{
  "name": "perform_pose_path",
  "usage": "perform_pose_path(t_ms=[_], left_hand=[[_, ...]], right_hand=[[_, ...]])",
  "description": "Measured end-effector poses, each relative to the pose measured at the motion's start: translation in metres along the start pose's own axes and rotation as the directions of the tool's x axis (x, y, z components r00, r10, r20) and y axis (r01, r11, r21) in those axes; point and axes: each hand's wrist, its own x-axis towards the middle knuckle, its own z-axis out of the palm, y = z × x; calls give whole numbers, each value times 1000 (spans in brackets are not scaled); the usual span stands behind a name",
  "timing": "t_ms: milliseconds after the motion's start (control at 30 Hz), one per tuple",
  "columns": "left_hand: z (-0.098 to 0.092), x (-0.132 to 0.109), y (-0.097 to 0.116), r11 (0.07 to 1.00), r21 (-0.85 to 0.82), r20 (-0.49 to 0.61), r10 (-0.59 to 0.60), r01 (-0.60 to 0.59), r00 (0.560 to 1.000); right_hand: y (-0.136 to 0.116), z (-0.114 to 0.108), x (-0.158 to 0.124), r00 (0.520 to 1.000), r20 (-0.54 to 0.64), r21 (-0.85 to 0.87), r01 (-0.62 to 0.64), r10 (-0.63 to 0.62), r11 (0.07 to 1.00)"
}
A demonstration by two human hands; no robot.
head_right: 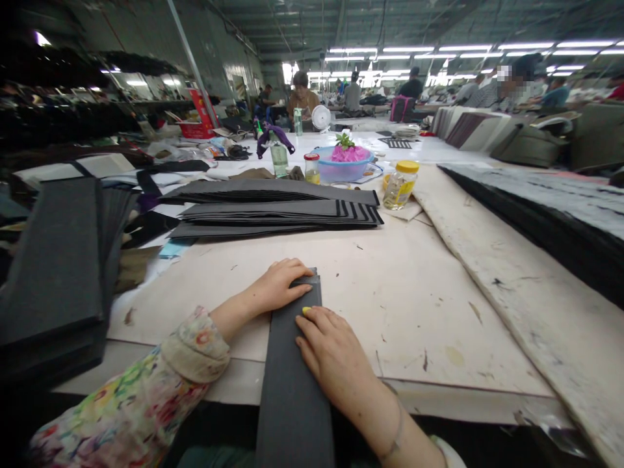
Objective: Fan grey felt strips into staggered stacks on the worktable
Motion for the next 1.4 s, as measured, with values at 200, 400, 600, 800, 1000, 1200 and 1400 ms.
perform_pose_path(t_ms=[200, 400, 600, 800, 1000, 1200, 1400], left_hand=[[1, 1, 11, 998, 49, 34, 44, -45, 998], [2, -3, 17, 981, 170, 54, 83, -92, 995], [4, -5, 22, 957, 253, 78, 123, -139, 989], [-2, -15, 3, 996, 78, 17, 43, -44, 999], [-5, -30, -15, 997, -67, -59, -30, 26, 998], [0, -31, -16, 996, -68, -101, -68, 61, 993], [2, -30, -19, 996, -68, -109, -71, 64, 992]], right_hand=[[0, 1, -1, 1000, 18, -10, -4, 4, 1000], [0, 0, 0, 1000, 3, -4, -4, 4, 1000], [-1, 1, 1, 1000, -10, -15, -11, 11, 1000], [-3, -9, 4, 998, 64, -34, 16, -13, 999], [9, -25, 36, 973, 227, 4, 36, -36, 999], [33, -9, 76, 990, 141, -19, 24, -21, 1000], [41, 8, 75, 986, 150, 26, 63, -66, 998]])
